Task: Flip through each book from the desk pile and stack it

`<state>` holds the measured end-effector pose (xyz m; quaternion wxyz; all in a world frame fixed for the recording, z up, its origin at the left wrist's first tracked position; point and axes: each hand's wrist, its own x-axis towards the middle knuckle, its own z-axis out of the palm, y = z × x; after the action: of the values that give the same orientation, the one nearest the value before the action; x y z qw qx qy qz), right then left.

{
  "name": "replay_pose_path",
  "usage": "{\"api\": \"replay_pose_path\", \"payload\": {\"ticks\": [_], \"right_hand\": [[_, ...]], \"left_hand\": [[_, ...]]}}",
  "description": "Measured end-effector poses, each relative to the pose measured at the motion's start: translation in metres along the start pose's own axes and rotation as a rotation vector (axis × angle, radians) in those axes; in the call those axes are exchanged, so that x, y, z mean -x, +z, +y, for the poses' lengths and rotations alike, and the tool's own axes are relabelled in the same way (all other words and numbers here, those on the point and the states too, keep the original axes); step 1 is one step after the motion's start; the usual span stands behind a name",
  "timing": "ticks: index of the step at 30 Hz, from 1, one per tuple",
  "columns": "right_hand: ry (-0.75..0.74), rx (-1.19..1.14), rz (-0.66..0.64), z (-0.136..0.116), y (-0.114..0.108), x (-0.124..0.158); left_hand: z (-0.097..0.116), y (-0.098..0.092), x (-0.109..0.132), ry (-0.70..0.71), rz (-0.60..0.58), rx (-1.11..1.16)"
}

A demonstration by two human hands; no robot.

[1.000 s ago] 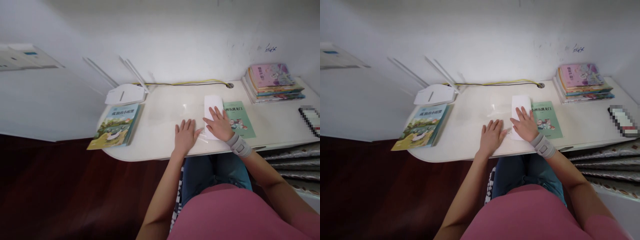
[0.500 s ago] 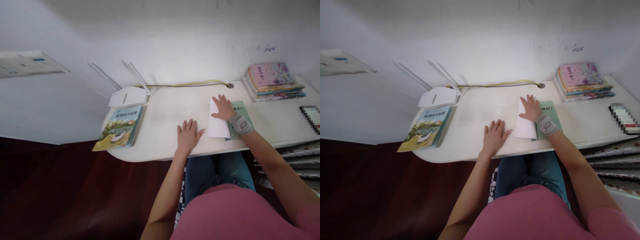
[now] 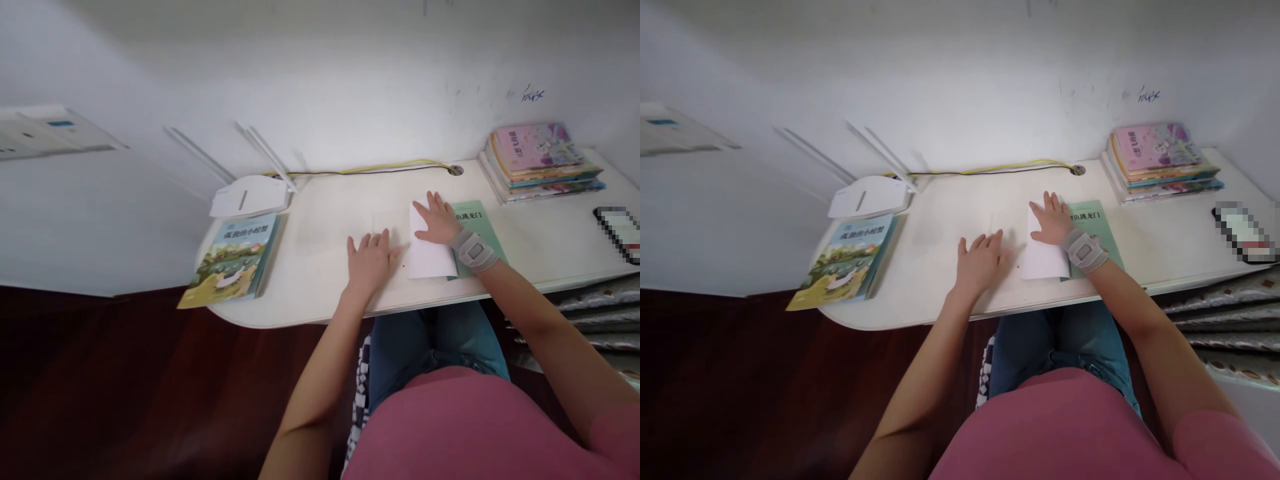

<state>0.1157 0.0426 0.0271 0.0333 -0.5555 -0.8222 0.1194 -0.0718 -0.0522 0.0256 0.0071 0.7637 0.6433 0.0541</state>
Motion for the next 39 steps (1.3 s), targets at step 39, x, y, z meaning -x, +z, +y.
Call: {"api": "replay_pose_path", "payload": {"ticks": [39], "right_hand": [[-0.071,0.250,-0.106,-0.001,-0.007,-0.002]], "left_hand": [[-0.018,0.036,-0.063,0.039,0.010,0.073]]}}
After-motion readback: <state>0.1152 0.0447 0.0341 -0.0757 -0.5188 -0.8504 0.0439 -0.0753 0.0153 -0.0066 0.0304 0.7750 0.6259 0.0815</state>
